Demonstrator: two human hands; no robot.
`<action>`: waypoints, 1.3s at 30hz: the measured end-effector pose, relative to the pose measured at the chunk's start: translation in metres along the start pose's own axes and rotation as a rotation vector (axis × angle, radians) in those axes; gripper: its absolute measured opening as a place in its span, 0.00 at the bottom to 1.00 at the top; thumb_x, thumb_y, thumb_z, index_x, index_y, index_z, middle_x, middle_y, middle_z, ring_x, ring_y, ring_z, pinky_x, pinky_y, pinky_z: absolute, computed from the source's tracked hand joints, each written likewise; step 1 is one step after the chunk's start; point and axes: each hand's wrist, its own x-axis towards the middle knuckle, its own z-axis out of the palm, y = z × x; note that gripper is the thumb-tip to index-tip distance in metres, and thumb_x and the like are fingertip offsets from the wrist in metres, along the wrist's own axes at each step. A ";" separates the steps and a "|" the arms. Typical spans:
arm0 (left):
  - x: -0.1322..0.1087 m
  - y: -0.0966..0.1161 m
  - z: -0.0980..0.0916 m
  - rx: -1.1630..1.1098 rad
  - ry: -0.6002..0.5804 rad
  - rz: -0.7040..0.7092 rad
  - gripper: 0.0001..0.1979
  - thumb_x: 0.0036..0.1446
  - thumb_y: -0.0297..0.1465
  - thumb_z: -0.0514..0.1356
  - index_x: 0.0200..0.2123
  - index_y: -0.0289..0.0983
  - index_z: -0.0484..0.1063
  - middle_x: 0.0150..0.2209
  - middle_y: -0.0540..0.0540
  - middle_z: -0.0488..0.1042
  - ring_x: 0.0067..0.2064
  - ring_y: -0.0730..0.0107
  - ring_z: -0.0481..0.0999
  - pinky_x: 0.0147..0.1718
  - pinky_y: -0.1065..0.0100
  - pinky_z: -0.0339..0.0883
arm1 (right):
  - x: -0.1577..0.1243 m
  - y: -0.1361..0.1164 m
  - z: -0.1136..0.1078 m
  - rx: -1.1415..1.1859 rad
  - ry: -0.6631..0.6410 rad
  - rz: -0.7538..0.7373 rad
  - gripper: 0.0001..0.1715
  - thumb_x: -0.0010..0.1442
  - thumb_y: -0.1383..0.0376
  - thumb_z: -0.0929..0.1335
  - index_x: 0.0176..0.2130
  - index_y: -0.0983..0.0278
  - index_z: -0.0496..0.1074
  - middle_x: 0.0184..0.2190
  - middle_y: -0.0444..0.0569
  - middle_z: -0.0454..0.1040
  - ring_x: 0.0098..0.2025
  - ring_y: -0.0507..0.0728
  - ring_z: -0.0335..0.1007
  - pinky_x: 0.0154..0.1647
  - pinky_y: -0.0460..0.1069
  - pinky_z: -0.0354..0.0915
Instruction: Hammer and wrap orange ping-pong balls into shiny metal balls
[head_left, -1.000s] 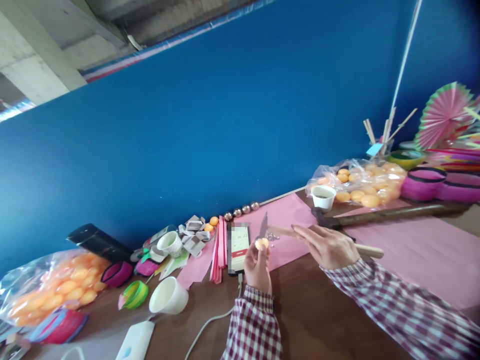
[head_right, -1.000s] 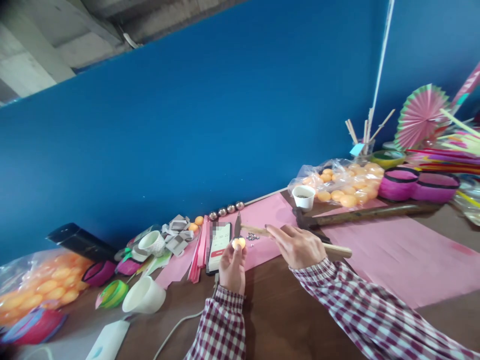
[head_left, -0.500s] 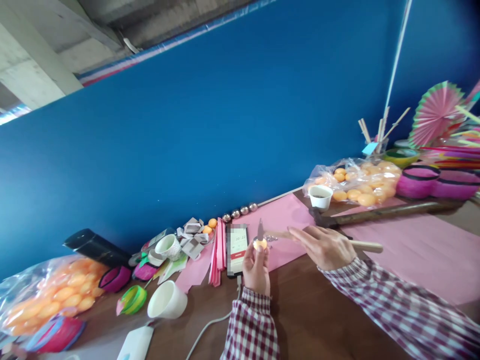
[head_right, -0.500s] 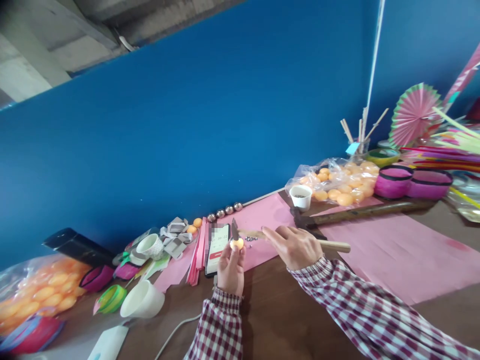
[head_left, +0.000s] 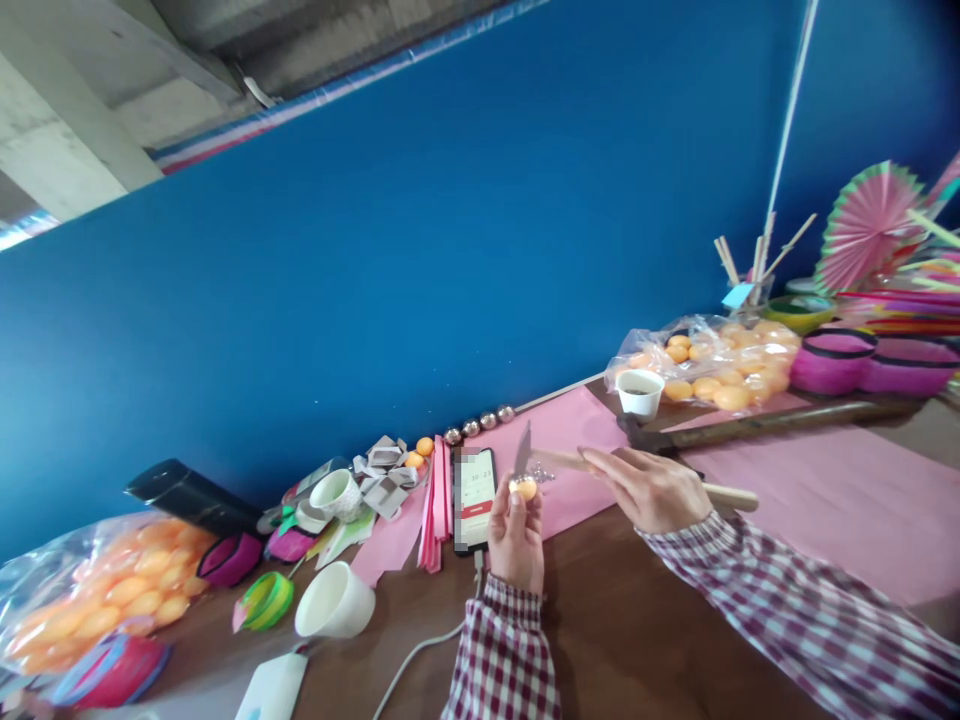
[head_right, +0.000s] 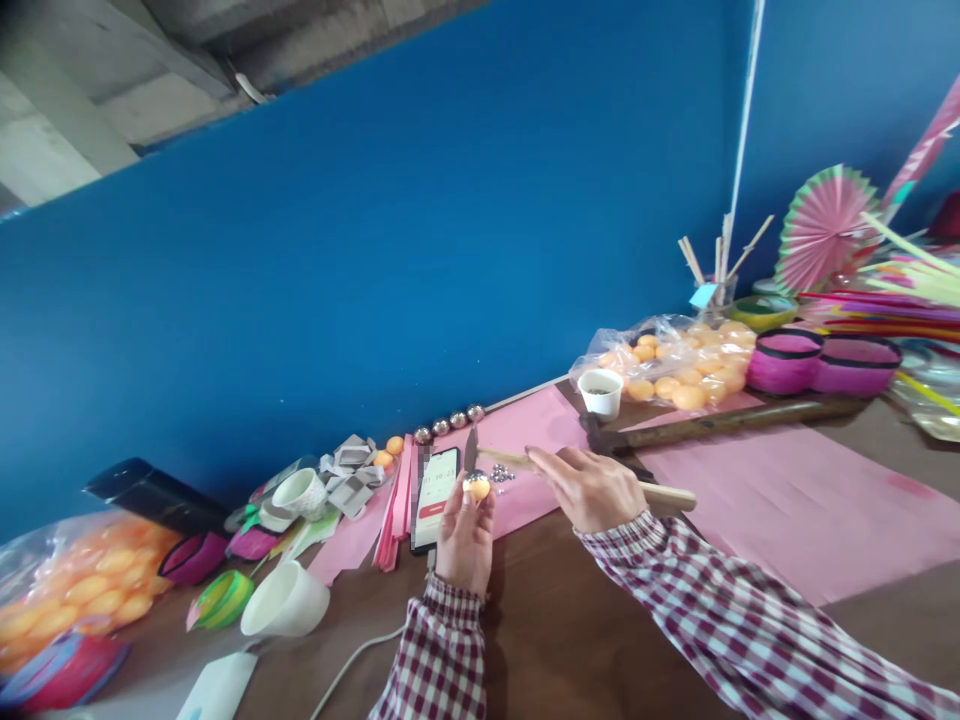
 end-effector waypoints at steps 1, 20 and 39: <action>0.000 0.000 0.000 -0.009 -0.002 0.003 0.20 0.44 0.31 0.63 0.44 0.40 0.70 0.36 0.46 0.74 0.38 0.73 0.74 0.42 0.69 0.64 | 0.000 0.000 0.000 0.009 0.002 0.007 0.18 0.60 0.64 0.58 0.47 0.58 0.68 0.26 0.45 0.73 0.25 0.48 0.65 0.26 0.44 0.55; 0.000 0.003 0.001 -0.129 0.020 -0.091 0.09 0.44 0.29 0.64 0.32 0.34 0.73 0.35 0.43 0.75 0.39 0.69 0.75 0.40 0.70 0.68 | -0.001 -0.001 0.001 -0.008 -0.053 -0.004 0.17 0.60 0.63 0.58 0.46 0.57 0.69 0.25 0.44 0.73 0.25 0.49 0.66 0.26 0.44 0.55; 0.001 0.003 -0.003 -0.229 0.072 -0.098 0.04 0.49 0.25 0.60 0.32 0.33 0.73 0.33 0.46 0.76 0.38 0.71 0.75 0.42 0.69 0.69 | -0.002 0.001 0.001 0.023 -0.044 0.003 0.17 0.60 0.64 0.58 0.47 0.57 0.69 0.26 0.45 0.73 0.27 0.49 0.67 0.28 0.44 0.56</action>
